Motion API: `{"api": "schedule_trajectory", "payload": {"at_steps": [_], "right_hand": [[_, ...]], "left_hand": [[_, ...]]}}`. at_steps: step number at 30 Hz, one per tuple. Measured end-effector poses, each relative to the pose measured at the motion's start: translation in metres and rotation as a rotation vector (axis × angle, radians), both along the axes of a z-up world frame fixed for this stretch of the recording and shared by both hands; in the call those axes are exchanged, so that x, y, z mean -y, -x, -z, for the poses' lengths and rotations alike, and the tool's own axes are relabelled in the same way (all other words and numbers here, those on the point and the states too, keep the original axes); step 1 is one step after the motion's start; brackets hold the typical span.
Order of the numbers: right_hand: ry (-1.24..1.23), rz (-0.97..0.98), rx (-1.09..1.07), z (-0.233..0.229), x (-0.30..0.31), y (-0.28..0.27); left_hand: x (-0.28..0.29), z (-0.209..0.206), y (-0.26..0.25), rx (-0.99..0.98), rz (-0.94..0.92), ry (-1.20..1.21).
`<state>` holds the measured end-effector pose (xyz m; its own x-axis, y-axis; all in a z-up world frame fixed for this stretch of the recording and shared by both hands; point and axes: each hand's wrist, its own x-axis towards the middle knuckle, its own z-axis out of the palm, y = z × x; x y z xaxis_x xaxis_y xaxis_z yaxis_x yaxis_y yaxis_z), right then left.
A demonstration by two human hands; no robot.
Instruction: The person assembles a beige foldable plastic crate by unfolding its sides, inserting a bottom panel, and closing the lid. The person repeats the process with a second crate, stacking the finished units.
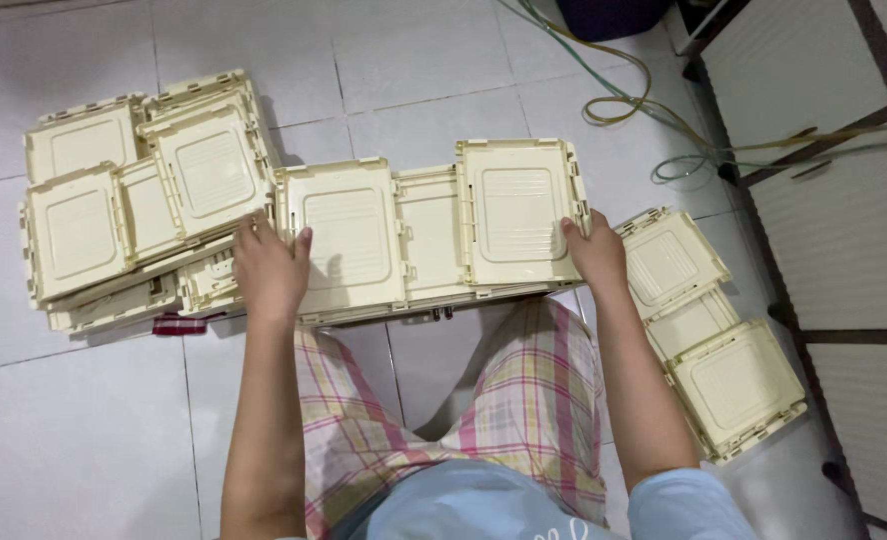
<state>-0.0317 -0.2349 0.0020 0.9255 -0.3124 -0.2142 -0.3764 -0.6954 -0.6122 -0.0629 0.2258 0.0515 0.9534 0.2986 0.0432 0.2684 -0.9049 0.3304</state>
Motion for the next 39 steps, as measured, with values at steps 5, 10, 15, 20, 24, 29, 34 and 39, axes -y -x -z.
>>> {"api": "schedule_trajectory", "payload": {"at_steps": [5, 10, 15, 20, 24, 29, 34, 39], "right_hand": [[0.145, -0.027, -0.012, -0.011, -0.005, -0.001], [0.223, -0.022, -0.027, -0.012, -0.007, -0.001], [0.275, -0.012, -0.068, -0.018, -0.009, -0.007], [0.404, -0.054, -0.097, -0.035, -0.005, -0.01], [0.458, -0.043, -0.132, -0.052, -0.008, -0.012], [0.456, 0.004, -0.072, -0.064, -0.013, 0.005], [0.331, 0.145, 0.095, -0.06, -0.02, 0.029], [0.262, 0.259, 0.134, -0.064, -0.019, 0.055]], "left_hand": [[-0.033, 0.051, 0.02, -0.077, -0.091, 0.544], [-0.039, 0.073, 0.022, -0.092, -0.138, 0.86], [-0.033, 0.058, 0.02, -0.06, -0.127, 0.913], [-0.03, 0.035, 0.016, -0.108, -0.165, 0.908], [-0.035, 0.022, 0.011, -0.208, -0.226, 0.985], [-0.037, 0.025, 0.014, -0.098, -0.068, 0.771], [-0.034, 0.032, 0.008, 0.052, 0.011, 0.668], [-0.027, 0.001, 0.001, 0.079, 0.095, 0.829]]}}
